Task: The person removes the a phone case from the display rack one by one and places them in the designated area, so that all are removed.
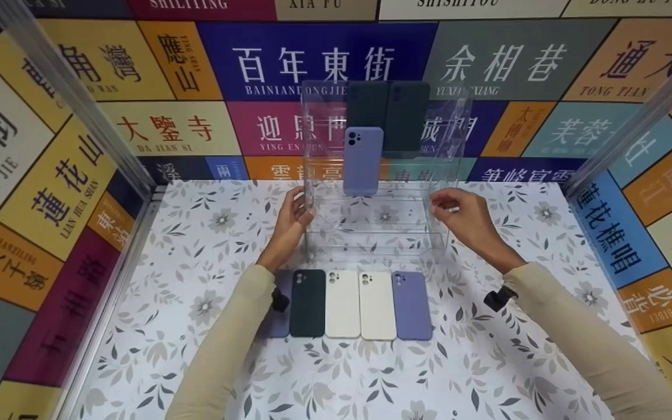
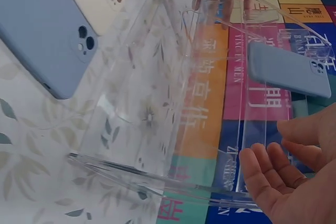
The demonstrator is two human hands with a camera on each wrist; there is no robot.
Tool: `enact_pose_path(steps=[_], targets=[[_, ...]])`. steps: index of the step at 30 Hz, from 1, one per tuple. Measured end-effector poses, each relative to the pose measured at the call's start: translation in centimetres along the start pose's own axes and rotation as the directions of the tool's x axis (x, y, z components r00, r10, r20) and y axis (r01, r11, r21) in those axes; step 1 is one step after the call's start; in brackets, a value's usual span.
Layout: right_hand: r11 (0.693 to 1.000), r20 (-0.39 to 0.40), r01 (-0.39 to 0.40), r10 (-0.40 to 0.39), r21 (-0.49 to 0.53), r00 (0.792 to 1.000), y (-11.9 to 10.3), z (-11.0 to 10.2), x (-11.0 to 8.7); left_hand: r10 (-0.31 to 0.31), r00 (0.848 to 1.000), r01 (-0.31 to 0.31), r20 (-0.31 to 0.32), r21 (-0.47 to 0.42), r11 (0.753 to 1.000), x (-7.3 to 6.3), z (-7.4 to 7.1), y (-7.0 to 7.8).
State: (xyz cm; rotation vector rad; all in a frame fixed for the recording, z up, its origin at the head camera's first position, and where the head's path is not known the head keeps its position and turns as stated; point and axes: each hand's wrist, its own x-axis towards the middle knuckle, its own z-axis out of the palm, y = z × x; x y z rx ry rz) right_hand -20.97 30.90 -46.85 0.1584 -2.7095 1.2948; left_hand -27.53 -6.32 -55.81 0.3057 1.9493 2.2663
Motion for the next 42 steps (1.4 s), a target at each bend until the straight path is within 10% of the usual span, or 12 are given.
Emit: enact_pose_path(steps=[42], targets=[[0.984,0.021,0.174,-0.175,0.025,0.984,-9.8,3.1,9.9,0.000,1.000,0.000,-0.008,-0.042,0.999,0.2,0.0,0.0]])
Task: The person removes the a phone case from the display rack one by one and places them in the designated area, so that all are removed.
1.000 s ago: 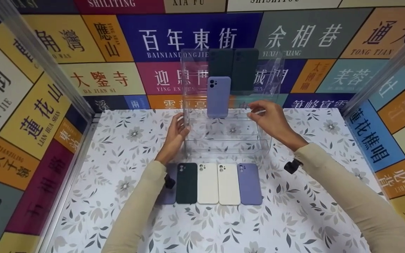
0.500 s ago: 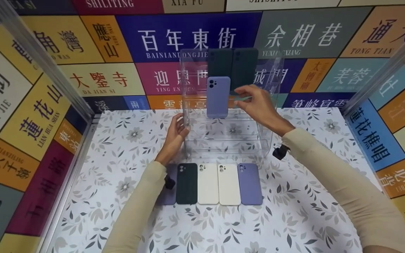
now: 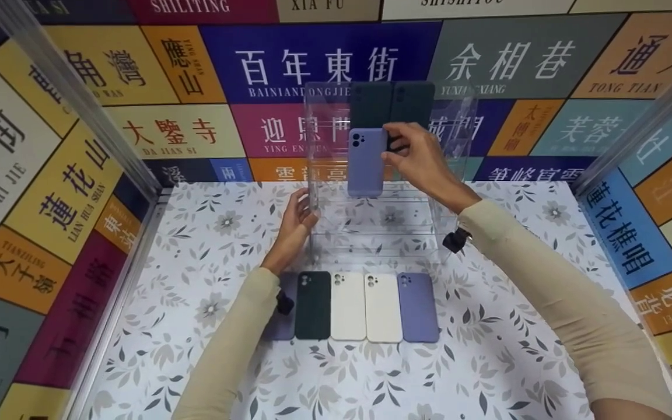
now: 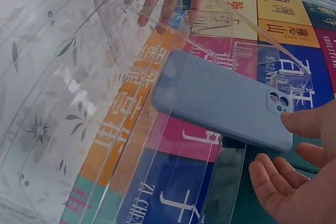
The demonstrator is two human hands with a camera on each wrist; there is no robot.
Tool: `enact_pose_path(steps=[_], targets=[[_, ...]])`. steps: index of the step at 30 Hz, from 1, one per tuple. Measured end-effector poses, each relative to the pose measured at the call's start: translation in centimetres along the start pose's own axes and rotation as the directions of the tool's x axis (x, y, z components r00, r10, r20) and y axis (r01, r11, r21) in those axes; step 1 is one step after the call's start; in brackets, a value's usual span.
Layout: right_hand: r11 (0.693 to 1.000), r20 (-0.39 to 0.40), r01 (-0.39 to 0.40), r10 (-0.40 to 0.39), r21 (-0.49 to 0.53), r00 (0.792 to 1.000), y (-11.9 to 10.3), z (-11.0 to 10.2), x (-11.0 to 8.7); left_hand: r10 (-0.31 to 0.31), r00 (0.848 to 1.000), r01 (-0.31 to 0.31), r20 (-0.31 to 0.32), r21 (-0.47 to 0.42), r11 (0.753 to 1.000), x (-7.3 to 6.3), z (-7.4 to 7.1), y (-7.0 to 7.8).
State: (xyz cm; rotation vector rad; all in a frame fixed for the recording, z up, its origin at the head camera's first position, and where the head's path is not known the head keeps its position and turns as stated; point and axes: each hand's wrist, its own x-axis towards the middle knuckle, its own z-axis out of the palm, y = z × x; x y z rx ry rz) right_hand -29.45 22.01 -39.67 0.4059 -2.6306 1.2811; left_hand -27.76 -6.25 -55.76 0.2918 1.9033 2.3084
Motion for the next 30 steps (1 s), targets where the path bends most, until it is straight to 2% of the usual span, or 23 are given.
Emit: enact_pose_path(steps=[7,15,22,30], targets=[[0.999,-0.003,0.032,-0.032,-0.019,0.999,0.2,0.2,0.3,0.017,1.000,-0.017,-0.003,0.056,0.998,0.0,0.2,0.1],[1.000,0.002,0.027,-0.027,-0.012,1.000,0.1,0.5,0.3,0.023,1.000,-0.023,0.002,0.045,0.999,-0.1,0.1,0.0],[0.997,-0.063,0.075,-0.074,0.010,0.995,0.6,1.1,-0.2,0.021,1.000,-0.021,0.001,0.038,0.999,0.0,0.1,-0.1],[0.987,-0.150,0.161,-0.155,0.027,0.977,0.6,1.7,-1.5,0.016,1.000,-0.015,-0.005,0.045,0.999,0.0,-0.1,0.0]])
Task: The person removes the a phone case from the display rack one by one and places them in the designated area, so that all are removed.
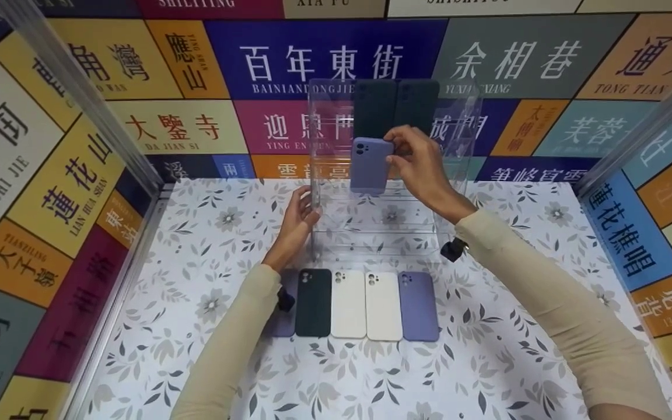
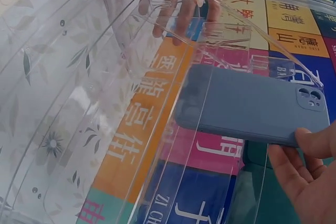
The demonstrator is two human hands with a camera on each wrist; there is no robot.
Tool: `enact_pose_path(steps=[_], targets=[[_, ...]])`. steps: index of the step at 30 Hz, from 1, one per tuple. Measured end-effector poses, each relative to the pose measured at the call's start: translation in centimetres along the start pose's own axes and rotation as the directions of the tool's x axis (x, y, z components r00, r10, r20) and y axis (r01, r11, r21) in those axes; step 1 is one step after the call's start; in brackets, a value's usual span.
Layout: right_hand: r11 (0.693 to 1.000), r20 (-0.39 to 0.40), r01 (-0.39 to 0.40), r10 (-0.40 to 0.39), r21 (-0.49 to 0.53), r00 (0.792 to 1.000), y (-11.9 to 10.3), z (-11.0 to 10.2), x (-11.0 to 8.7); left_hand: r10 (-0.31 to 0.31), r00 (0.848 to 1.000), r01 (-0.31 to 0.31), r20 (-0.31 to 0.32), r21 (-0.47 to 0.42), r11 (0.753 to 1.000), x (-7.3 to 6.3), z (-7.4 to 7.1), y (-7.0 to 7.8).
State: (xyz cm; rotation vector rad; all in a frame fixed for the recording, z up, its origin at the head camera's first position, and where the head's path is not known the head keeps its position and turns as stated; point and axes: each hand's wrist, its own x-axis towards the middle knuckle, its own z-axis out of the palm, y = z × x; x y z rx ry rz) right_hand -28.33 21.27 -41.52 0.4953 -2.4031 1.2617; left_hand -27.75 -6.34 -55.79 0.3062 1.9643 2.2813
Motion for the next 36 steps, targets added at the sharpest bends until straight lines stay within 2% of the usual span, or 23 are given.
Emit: enact_pose_path(steps=[9,15,20,36], targets=[[0.995,-0.114,0.077,-0.070,0.060,0.991,-0.3,-1.6,-0.9,-0.009,1.000,0.009,0.004,0.007,1.000,0.1,0.0,-0.2],[0.995,-0.132,0.079,-0.070,0.066,0.989,-0.3,-2.6,-2.1,0.007,1.000,-0.007,0.000,0.014,1.000,0.0,-0.1,-0.1],[0.997,-0.117,0.045,-0.036,0.069,0.993,0.5,-3.2,-3.9,0.017,1.000,-0.017,0.002,0.001,1.000,0.0,0.1,-0.1],[0.996,-0.072,-0.073,0.076,0.044,0.995,3.3,-4.8,-10.3,-0.004,1.000,0.005,0.014,-0.031,1.000,-0.1,0.0,-0.1]])
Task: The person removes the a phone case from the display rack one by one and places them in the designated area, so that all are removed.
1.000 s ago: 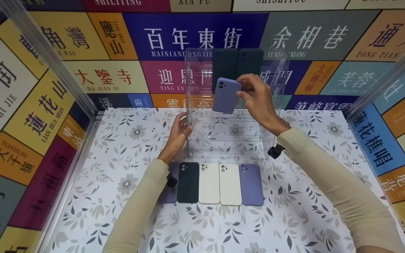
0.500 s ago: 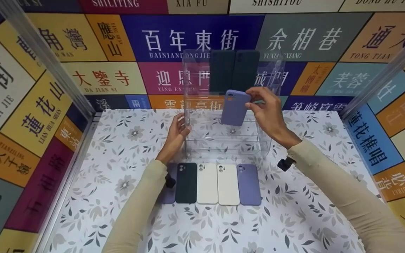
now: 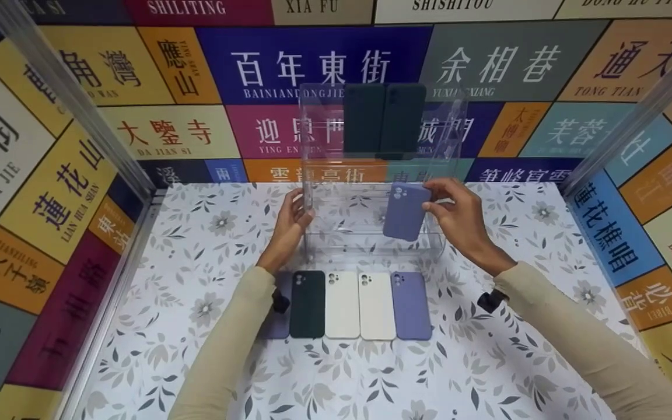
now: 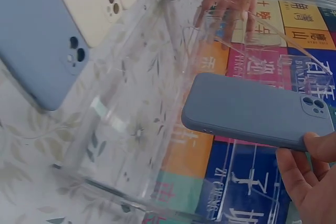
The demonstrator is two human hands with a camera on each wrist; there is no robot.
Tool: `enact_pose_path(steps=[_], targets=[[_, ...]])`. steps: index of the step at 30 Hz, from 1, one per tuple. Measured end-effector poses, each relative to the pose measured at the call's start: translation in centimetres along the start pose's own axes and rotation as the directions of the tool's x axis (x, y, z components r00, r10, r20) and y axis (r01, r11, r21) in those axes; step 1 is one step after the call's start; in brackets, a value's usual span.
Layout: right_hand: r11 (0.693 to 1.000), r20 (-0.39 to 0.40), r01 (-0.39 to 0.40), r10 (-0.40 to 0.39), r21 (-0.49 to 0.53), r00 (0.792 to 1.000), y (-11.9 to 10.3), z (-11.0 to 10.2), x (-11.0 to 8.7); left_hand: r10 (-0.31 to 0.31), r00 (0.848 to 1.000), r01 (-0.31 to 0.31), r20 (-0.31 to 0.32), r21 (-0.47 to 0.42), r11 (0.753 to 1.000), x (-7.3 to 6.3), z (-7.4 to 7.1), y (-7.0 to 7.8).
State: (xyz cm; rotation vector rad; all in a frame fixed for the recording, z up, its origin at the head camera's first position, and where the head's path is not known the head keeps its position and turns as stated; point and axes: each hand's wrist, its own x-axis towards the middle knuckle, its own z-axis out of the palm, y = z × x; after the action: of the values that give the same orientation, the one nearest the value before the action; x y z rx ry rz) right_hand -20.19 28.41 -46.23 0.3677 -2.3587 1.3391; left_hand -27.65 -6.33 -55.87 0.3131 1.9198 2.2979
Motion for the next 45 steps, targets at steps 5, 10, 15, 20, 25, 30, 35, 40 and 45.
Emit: enact_pose_path(steps=[5,10,15,20,25,30,35,40,45], targets=[[1.000,-0.001,-0.028,0.028,0.008,1.000,0.8,-0.7,-1.7,-0.006,1.000,0.006,-0.004,-0.007,1.000,-0.1,0.0,0.0],[0.997,-0.014,-0.071,0.071,0.000,0.997,1.6,-1.3,-3.5,-0.008,1.000,0.008,-0.001,-0.007,1.000,-0.2,0.0,0.1],[0.994,-0.031,-0.112,0.112,0.010,0.993,2.4,-2.0,-5.1,-0.005,1.000,0.005,-0.001,-0.013,1.000,-0.1,0.1,0.1],[0.990,-0.042,-0.144,0.144,0.000,0.989,3.5,-2.5,-6.6,-0.004,1.000,0.004,-0.011,-0.011,1.000,0.0,0.1,0.0],[0.984,-0.039,-0.181,0.181,0.002,0.983,4.0,-3.4,-8.1,-0.006,1.000,0.005,-0.011,-0.002,1.000,-0.1,0.1,0.0],[0.976,-0.008,-0.219,0.219,-0.020,0.976,4.6,-4.3,-9.5,0.004,1.000,-0.004,0.004,0.013,1.000,-0.2,0.0,0.0],[0.961,0.030,-0.277,0.277,-0.016,0.960,5.2,-5.0,-10.8,-0.010,1.000,0.010,0.003,0.025,1.000,-0.1,0.0,0.0],[0.937,0.102,-0.349,0.348,-0.009,0.932,5.8,-5.5,-11.6,-0.011,1.000,0.011,0.004,0.018,1.000,0.0,0.0,0.1],[0.912,0.159,-0.410,0.408,-0.021,0.899,6.4,-5.7,-12.0,-0.013,1.000,0.013,-0.001,0.009,1.000,0.0,0.0,0.0]])
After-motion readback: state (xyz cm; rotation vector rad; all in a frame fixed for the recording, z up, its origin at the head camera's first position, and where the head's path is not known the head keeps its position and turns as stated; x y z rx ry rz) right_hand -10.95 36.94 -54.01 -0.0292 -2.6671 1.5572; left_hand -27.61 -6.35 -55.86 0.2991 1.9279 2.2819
